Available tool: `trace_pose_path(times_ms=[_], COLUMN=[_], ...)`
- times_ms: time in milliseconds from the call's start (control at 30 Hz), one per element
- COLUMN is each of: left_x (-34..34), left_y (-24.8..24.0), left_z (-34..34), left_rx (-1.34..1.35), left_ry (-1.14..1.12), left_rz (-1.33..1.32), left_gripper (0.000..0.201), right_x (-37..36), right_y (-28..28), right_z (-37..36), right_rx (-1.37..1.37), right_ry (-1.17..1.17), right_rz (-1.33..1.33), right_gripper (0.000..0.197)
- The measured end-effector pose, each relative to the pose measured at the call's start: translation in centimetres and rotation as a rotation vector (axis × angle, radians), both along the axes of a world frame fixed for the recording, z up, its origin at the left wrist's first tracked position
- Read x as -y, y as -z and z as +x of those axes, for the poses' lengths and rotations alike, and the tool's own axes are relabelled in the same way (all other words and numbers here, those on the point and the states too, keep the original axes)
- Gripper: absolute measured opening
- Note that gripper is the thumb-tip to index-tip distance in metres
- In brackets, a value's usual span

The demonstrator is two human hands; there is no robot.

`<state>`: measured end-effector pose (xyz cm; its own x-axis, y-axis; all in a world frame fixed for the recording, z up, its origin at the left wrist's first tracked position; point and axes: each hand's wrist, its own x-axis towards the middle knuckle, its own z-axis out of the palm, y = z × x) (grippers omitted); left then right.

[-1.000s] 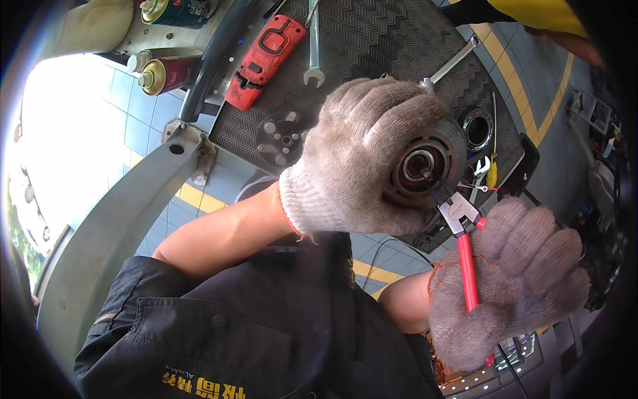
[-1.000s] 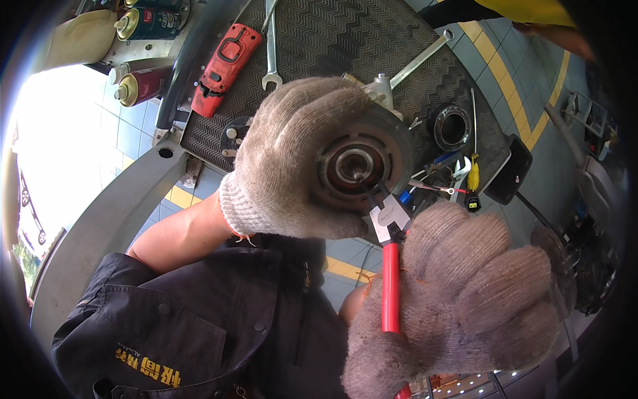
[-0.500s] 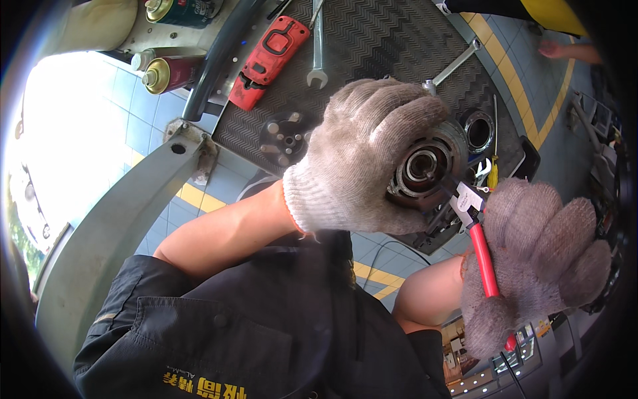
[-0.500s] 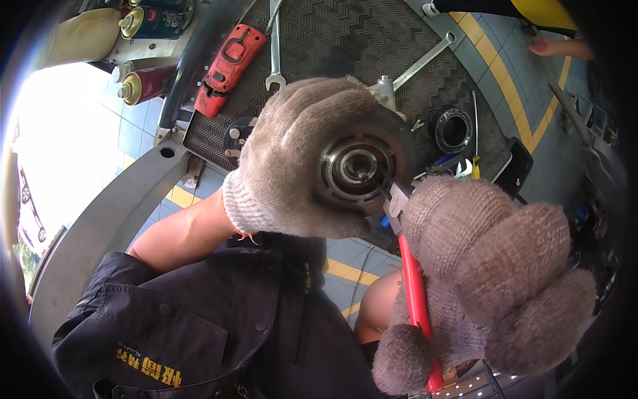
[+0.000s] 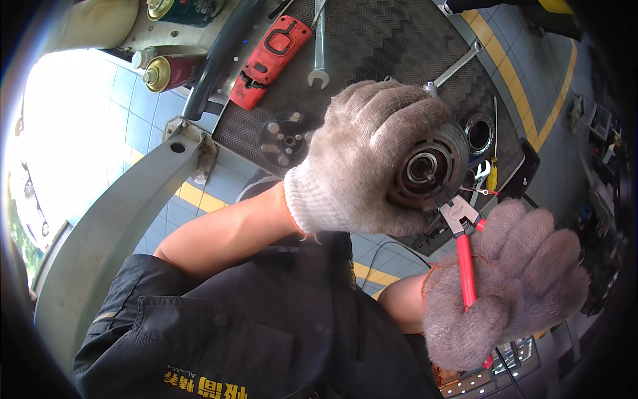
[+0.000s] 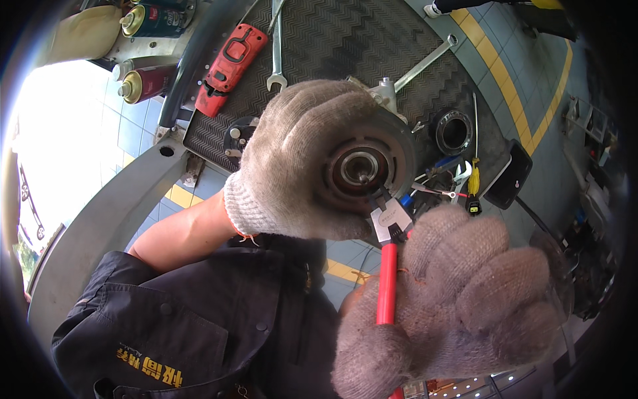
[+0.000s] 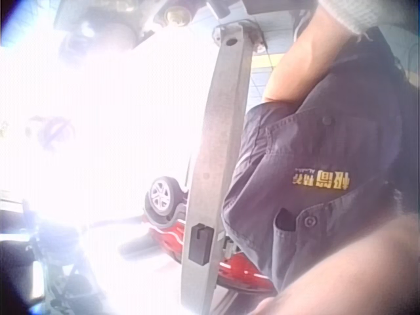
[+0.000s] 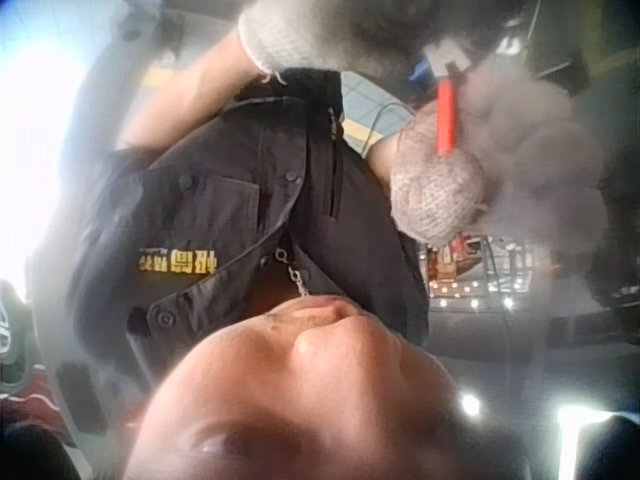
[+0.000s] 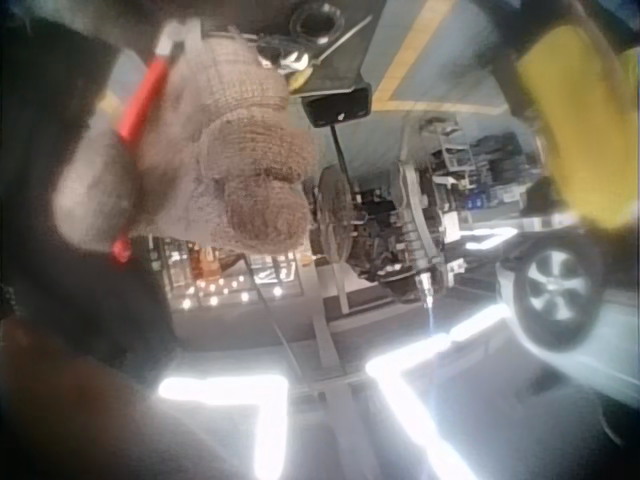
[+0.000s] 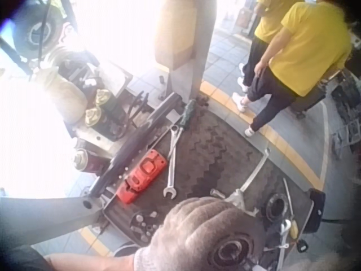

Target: The person disassembles a mechanical assembly on a workbench, using pliers and a screwdriver to remove a retaining clip and internal components. They then reassemble the unit by inserting a spring and reattaching the cover, with another person assisting by handing over parts and spraying lubricant.

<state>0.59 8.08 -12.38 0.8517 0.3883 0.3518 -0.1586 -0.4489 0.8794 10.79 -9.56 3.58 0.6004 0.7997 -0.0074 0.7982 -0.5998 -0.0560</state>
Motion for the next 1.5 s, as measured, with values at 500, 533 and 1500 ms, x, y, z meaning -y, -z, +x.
trace_pose_path(times_ms=[500, 533, 1500], left_x=[0.5, 0.5, 0.6], left_y=[0.0, 0.0, -0.3], left_z=[0.1, 0.1, 0.0], left_rx=[-0.009, -0.013, 0.002], left_ry=[-0.059, -0.053, -0.076], left_rz=[-0.040, -0.042, -0.022], left_gripper=[0.102, 0.102, 0.094], right_x=[-0.2, 0.0, 3.7], right_y=[-0.8, -0.6, 5.4], right_z=[-0.4, -0.6, 4.8], right_rx=[0.548, 0.670, -0.575], right_ry=[-0.157, -0.198, -0.183], right_rz=[-0.419, -0.552, 1.005], right_gripper=[0.023, 0.020, 0.058])
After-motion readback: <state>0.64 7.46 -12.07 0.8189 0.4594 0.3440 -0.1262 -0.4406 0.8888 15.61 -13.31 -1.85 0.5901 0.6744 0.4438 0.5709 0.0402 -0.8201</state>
